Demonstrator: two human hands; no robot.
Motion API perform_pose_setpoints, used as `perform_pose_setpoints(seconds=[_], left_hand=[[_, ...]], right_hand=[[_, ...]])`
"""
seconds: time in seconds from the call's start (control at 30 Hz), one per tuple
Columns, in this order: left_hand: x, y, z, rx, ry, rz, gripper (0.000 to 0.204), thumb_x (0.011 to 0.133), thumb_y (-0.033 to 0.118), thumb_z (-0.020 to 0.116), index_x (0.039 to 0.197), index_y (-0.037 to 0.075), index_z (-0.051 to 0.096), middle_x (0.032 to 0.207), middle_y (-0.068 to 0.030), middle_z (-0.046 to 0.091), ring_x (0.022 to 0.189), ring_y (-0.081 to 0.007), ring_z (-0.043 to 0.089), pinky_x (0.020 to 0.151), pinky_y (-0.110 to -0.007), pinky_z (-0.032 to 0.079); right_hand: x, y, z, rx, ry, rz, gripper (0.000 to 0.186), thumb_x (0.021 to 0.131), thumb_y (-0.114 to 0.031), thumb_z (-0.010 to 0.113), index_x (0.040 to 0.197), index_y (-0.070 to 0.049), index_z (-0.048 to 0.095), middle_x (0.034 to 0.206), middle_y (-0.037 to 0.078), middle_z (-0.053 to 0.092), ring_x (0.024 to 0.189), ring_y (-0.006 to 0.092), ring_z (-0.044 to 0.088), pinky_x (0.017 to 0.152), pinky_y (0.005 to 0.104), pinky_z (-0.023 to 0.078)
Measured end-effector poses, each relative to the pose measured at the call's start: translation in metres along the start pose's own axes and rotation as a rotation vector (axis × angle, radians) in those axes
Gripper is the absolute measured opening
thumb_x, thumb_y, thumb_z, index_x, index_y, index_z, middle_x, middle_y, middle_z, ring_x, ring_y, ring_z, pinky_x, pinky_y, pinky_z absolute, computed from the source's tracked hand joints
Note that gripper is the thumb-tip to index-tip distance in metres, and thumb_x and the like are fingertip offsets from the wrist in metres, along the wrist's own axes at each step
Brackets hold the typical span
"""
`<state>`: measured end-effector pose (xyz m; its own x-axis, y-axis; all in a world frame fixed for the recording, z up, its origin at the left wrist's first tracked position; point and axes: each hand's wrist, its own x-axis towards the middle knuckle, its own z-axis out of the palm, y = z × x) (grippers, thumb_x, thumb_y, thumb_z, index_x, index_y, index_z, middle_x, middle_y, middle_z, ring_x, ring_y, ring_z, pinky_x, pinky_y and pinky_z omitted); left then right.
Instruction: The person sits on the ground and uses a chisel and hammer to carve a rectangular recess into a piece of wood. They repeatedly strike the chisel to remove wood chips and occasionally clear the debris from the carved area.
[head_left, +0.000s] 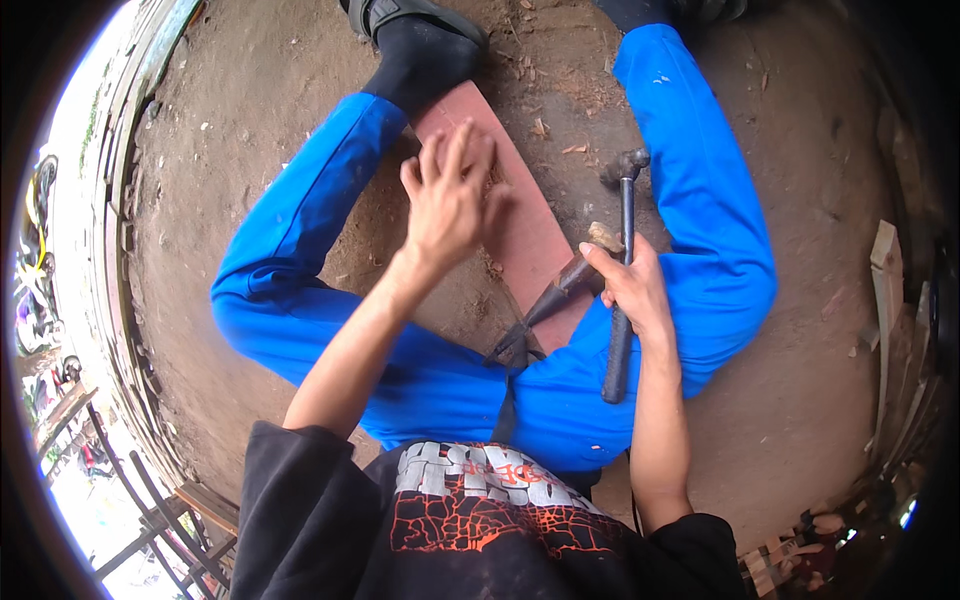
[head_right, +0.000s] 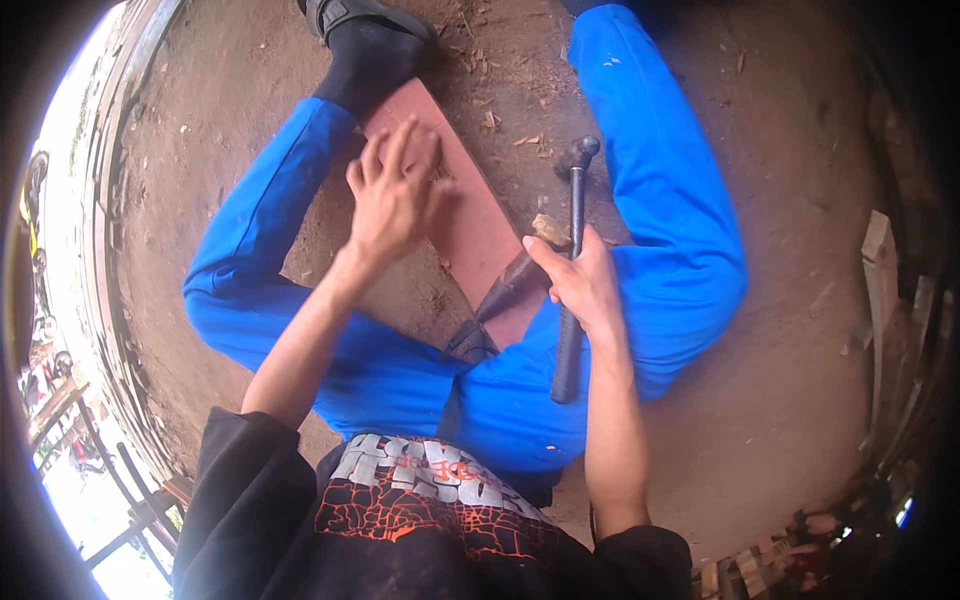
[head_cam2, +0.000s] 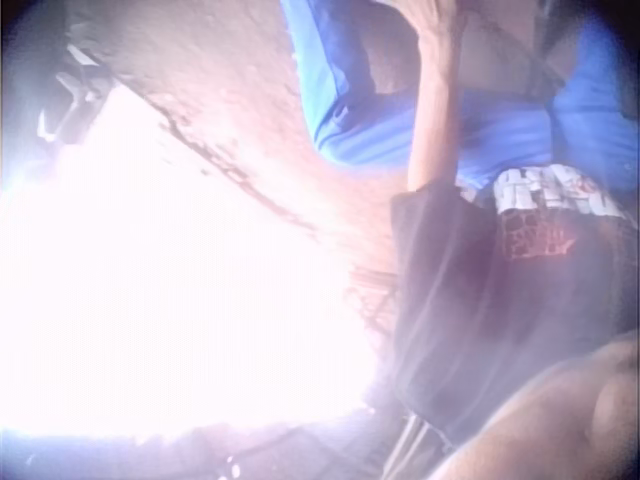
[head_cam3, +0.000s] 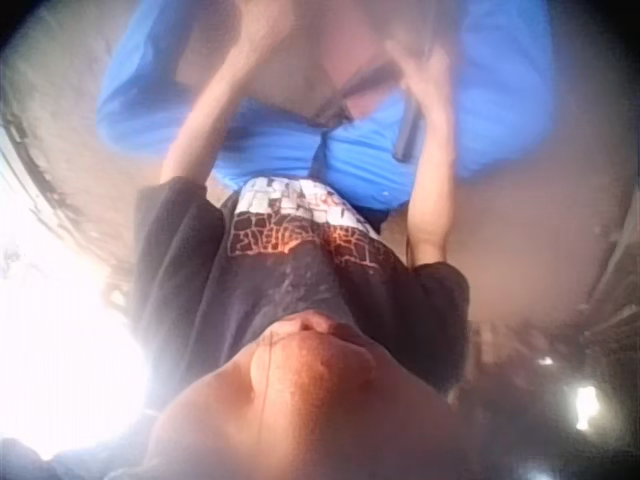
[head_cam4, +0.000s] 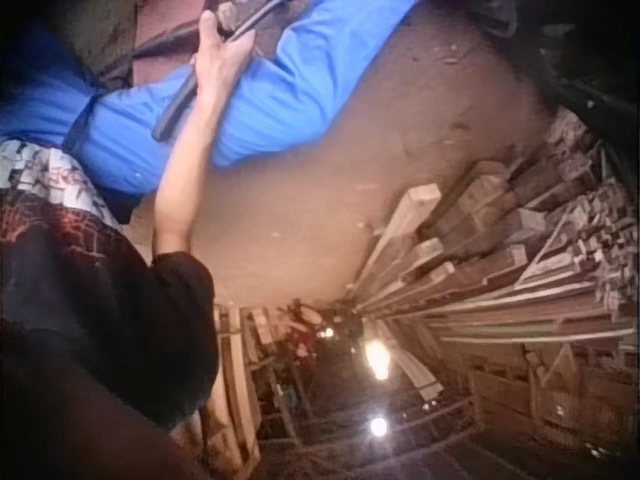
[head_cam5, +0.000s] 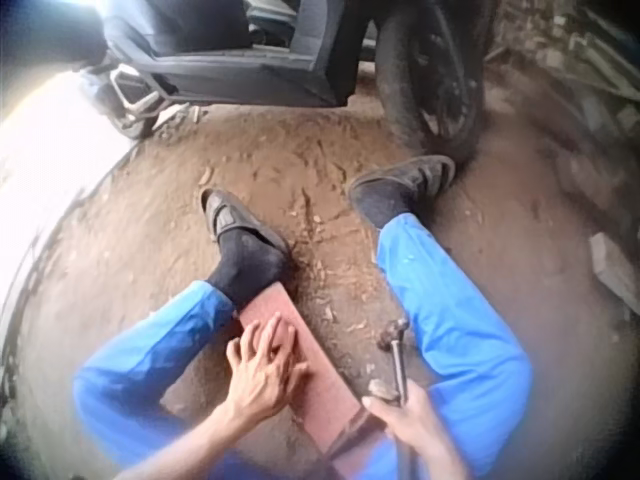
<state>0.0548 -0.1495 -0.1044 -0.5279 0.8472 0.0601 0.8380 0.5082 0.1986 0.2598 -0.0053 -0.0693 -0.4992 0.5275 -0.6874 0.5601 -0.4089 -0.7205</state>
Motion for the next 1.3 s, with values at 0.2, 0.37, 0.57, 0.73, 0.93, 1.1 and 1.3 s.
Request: perform_pose_setpoints(seconds=[0.2, 0.37, 0.57, 0.73, 0.93, 1.1, 1.3], left_hand=[[-0.040, 0.022, 0.003, -0.236, 0.019, -0.127, 0.058, 0.093, 0.042, 0.061, 0.140, 0.010, 0.052, 0.157, -0.0150, 0.031, 0.144, -0.0405, 0.024, 0.109, -0.063, 0.021], [-0.031, 0.017, 0.003, -0.111, -0.034, -0.216, 0.059, 0.093, 0.046, 0.060, 0.141, 0.013, 0.052, 0.161, -0.0142, 0.024, 0.148, -0.0432, 0.017, 0.108, -0.069, 0.021], [-0.033, 0.017, 0.005, -0.214, -0.037, -0.171, 0.055, 0.092, 0.047, 0.062, 0.135, 0.013, 0.058, 0.163, -0.0144, 0.021, 0.149, -0.0441, 0.013, 0.108, -0.073, 0.018], [-0.035, 0.018, 0.005, -0.146, -0.040, -0.170, 0.055, 0.091, 0.046, 0.064, 0.130, 0.007, 0.059, 0.163, -0.0145, 0.020, 0.149, -0.0445, 0.011, 0.108, -0.072, 0.016], [-0.033, 0.017, 0.000, -0.309, 0.021, -0.156, 0.045, 0.082, 0.041, 0.071, 0.117, 0.013, 0.063, 0.160, -0.0160, 0.024, 0.150, -0.0423, 0.011, 0.106, -0.075, 0.015], [-0.055, 0.050, 0.000, -0.691, -0.167, 0.246, 0.054, 0.083, 0.031, 0.070, 0.128, 0.006, 0.054, 0.135, -0.0206, 0.055, 0.131, -0.0355, 0.049, 0.107, -0.056, 0.035], [-0.041, 0.075, -0.026, -1.148, -0.444, 0.202, 0.050, 0.081, 0.021, 0.070, 0.123, 0.000, 0.055, 0.096, -0.0202, 0.064, 0.089, -0.0388, 0.063, 0.082, -0.045, 0.050]], right_hand=[[-0.001, -0.001, 0.002, 0.004, 0.015, -0.008, 0.038, 0.085, -0.021, 0.079, 0.109, 0.001, 0.061, 0.071, -0.002, 0.054, 0.046, 0.0052, 0.045, 0.039, 0.0226, 0.039], [0.001, -0.002, 0.002, -0.013, 0.011, -0.003, 0.039, 0.085, -0.021, 0.079, 0.111, 0.001, 0.062, 0.074, -0.001, 0.055, 0.047, 0.0055, 0.046, 0.039, 0.0227, 0.039], [0.002, 0.002, 0.002, -0.013, 0.010, -0.004, 0.039, 0.085, -0.022, 0.080, 0.110, 0.001, 0.061, 0.075, -0.001, 0.056, 0.047, 0.0062, 0.047, 0.039, 0.0235, 0.039], [0.002, 0.002, 0.001, -0.014, 0.009, -0.017, 0.039, 0.084, -0.022, 0.081, 0.108, 0.001, 0.061, 0.076, 0.000, 0.057, 0.048, 0.0064, 0.048, 0.039, 0.0237, 0.039], [0.002, 0.004, 0.000, 0.009, 0.003, -0.023, 0.041, 0.081, -0.025, 0.082, 0.105, 0.001, 0.060, 0.076, 0.001, 0.057, 0.048, 0.0067, 0.048, 0.040, 0.0240, 0.039], [-0.016, 0.000, -0.006, 0.189, -0.058, -0.007, 0.038, 0.079, -0.024, 0.081, 0.099, -0.001, 0.058, 0.072, 0.000, 0.052, 0.049, 0.0059, 0.046, 0.044, 0.0243, 0.041], [-0.053, -0.037, -0.012, 0.278, -0.002, -0.134, 0.037, 0.079, -0.001, 0.076, 0.107, -0.001, 0.053, 0.081, 0.001, 0.054, 0.051, 0.0045, 0.045, 0.043, 0.0202, 0.040]])
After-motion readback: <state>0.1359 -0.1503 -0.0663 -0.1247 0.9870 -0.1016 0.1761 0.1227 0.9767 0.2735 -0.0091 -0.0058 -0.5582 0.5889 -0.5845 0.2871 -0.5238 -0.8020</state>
